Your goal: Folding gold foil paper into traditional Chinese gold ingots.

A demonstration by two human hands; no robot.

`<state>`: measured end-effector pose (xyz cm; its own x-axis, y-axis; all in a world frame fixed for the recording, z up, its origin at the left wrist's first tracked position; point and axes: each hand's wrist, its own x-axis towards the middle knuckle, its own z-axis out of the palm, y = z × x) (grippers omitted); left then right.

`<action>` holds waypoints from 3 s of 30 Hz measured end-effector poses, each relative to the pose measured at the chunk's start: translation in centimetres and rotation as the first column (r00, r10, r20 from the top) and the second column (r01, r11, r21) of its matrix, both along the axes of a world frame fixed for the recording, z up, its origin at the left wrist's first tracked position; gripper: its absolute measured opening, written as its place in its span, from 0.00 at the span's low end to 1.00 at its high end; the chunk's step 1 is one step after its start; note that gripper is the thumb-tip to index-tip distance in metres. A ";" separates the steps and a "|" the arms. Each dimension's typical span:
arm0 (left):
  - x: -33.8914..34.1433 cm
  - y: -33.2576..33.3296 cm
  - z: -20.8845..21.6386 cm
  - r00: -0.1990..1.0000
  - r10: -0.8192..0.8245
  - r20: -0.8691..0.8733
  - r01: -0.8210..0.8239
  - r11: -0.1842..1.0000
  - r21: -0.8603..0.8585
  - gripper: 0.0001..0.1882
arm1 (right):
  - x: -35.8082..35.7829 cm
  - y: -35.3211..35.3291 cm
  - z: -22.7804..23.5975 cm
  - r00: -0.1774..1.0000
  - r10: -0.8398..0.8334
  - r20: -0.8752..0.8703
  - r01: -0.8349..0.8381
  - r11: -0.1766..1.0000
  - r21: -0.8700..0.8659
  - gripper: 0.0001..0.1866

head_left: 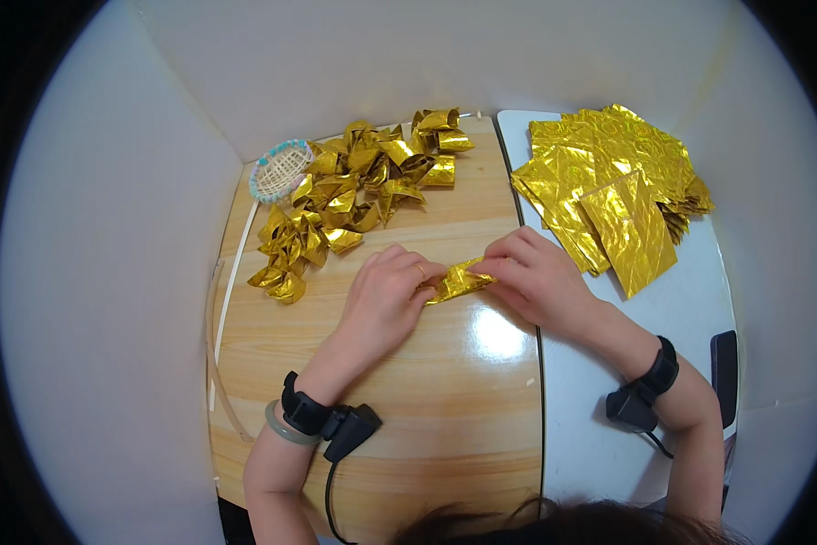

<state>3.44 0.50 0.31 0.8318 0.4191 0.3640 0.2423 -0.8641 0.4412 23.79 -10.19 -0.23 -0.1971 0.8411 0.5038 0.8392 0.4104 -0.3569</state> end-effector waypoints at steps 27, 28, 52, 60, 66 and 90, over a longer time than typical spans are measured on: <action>-2.0 1.1 1.8 0.926 -0.249 -0.283 0.177 0.950 -0.256 0.28 | 2.0 -1.1 2.3 0.927 0.318 0.199 -0.252 0.921 -0.298 0.18; -1.9 0.6 2.2 0.924 -0.209 -0.321 0.148 0.967 -0.205 0.28 | 2.1 -1.1 2.3 0.925 0.325 0.197 -0.259 0.918 -0.299 0.18; -2.4 -0.5 3.4 0.895 -0.216 -0.390 0.210 0.976 -0.058 0.29 | 1.5 -0.9 1.6 0.778 0.139 -0.613 -0.483 0.756 -0.442 0.18; -2.7 0.0 3.1 0.878 -0.257 -0.404 0.256 0.965 -0.058 0.29 | -0.4 -0.7 1.4 0.800 0.164 -0.578 -0.471 0.767 -0.435 0.11; -2.7 0.5 2.9 0.880 -0.282 -0.383 0.261 0.959 -0.106 0.27 | -1.0 -0.4 0.9 0.821 0.028 -0.570 -0.382 0.769 -0.513 0.07; -1.3 0.8 1.0 0.975 -0.157 -0.154 0.093 0.929 -0.359 0.17 | -2.8 -0.5 0.2 0.943 -0.088 -0.321 -0.054 0.911 -0.409 0.07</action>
